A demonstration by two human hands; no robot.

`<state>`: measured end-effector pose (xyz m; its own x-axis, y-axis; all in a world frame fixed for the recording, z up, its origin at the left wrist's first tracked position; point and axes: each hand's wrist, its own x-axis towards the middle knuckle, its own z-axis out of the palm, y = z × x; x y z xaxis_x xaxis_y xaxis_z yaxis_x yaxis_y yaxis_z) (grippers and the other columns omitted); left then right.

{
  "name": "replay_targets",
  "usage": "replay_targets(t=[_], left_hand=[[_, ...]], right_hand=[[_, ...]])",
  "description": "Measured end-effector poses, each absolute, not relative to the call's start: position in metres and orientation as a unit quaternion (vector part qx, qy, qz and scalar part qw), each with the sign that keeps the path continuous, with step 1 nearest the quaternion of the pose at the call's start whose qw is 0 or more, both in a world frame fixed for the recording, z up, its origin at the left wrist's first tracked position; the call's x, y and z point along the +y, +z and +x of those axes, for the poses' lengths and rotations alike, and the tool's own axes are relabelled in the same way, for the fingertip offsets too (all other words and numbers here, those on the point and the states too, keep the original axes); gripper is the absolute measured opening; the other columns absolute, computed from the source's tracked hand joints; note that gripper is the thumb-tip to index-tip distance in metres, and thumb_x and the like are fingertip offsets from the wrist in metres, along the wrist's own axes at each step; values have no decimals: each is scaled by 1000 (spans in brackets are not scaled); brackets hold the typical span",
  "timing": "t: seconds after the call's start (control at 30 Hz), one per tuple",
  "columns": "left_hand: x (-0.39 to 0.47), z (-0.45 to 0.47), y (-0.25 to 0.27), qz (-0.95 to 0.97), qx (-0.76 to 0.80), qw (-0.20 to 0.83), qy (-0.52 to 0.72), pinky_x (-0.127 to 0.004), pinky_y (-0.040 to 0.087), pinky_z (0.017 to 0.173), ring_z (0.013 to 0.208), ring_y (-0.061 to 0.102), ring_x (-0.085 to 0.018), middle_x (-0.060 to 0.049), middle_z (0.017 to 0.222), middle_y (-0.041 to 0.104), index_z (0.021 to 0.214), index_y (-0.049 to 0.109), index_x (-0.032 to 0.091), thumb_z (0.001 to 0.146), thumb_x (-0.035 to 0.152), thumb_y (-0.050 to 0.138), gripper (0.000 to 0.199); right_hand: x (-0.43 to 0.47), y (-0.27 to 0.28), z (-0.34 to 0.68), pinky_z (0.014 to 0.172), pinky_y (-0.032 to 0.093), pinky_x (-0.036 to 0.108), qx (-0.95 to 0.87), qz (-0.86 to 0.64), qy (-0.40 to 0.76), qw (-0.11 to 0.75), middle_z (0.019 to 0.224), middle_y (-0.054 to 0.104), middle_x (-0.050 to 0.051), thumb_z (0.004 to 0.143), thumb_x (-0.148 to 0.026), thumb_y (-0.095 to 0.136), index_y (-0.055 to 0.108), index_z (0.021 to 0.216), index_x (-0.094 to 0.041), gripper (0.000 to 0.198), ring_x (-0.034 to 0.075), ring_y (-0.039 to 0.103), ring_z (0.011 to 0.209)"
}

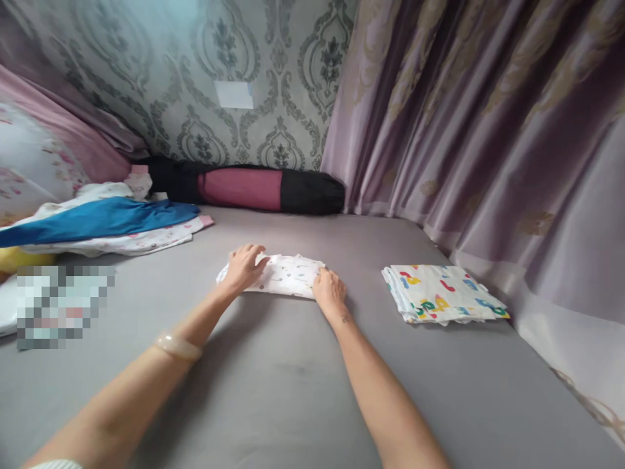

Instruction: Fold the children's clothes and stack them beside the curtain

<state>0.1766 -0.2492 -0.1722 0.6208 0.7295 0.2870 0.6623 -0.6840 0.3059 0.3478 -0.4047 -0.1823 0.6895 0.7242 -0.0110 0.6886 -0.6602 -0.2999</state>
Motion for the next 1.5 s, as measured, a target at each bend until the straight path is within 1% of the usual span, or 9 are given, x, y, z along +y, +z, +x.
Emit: replay_targets(t=[0.17,0.3,0.5,0.63,0.93,1.1,1.2,1.37,1.5], left_hand=[[-244,113,-170,810,528,137,217,-39,41,88,104,58,-28,-9,106,69,103,64,21,91,48,49,33],[-243,86,-176,767,571,224,187,-34,45,80,95,63,-26,-9,95,71,91,68,19,87,56,49,42],[-247,86,-186,780,558,242,149,-31,44,71,88,63,-25,-8,84,71,85,69,19,85,56,49,42],[-247,86,-187,790,555,220,143,-32,44,74,92,62,-25,-9,90,70,88,71,18,90,49,44,41],[-248,85,-190,798,574,128,136,-40,43,86,104,58,-31,-13,103,67,85,68,19,88,42,47,31],[-251,91,-183,815,560,67,135,-42,42,88,109,56,-32,-15,113,65,109,61,18,90,32,45,29],[-257,109,-175,855,489,45,165,-43,40,92,112,55,-31,-15,118,63,115,58,18,95,30,40,30],[-266,153,-175,932,293,97,187,-40,37,102,124,51,-25,-10,129,62,118,56,22,97,25,37,28],[-268,177,-188,945,261,112,163,-43,34,110,128,50,-24,-10,130,62,120,57,21,100,27,32,33]], right_hand=[[-403,-163,341,89,45,34,-401,-910,43,98,120,64,15,96,-22,37,64,126,-21,40,27,62,109],[-394,-159,317,99,39,38,-484,-868,-22,108,125,60,17,98,-23,32,64,123,-17,41,28,55,117],[-379,-181,290,119,14,47,-581,-803,46,124,157,33,12,102,-35,27,41,148,-12,53,28,23,147],[-377,-187,290,118,10,55,-564,-815,74,109,161,23,12,103,-44,23,33,153,-17,58,31,16,149],[-376,-192,291,116,8,60,-557,-823,60,94,161,23,14,102,-48,24,33,153,-20,59,33,16,148],[-375,-183,293,116,7,61,-554,-822,97,88,162,20,14,102,-47,25,31,153,-19,59,33,14,149],[-372,-171,292,116,9,59,-550,-820,130,90,161,21,16,102,-42,23,33,152,-17,58,32,15,149],[-366,-168,285,120,5,52,-595,-788,106,118,161,23,10,101,-32,21,34,152,-15,55,23,15,150],[-362,-178,286,122,6,47,-613,-773,106,124,161,24,8,99,-27,22,33,152,-12,57,20,15,150]])
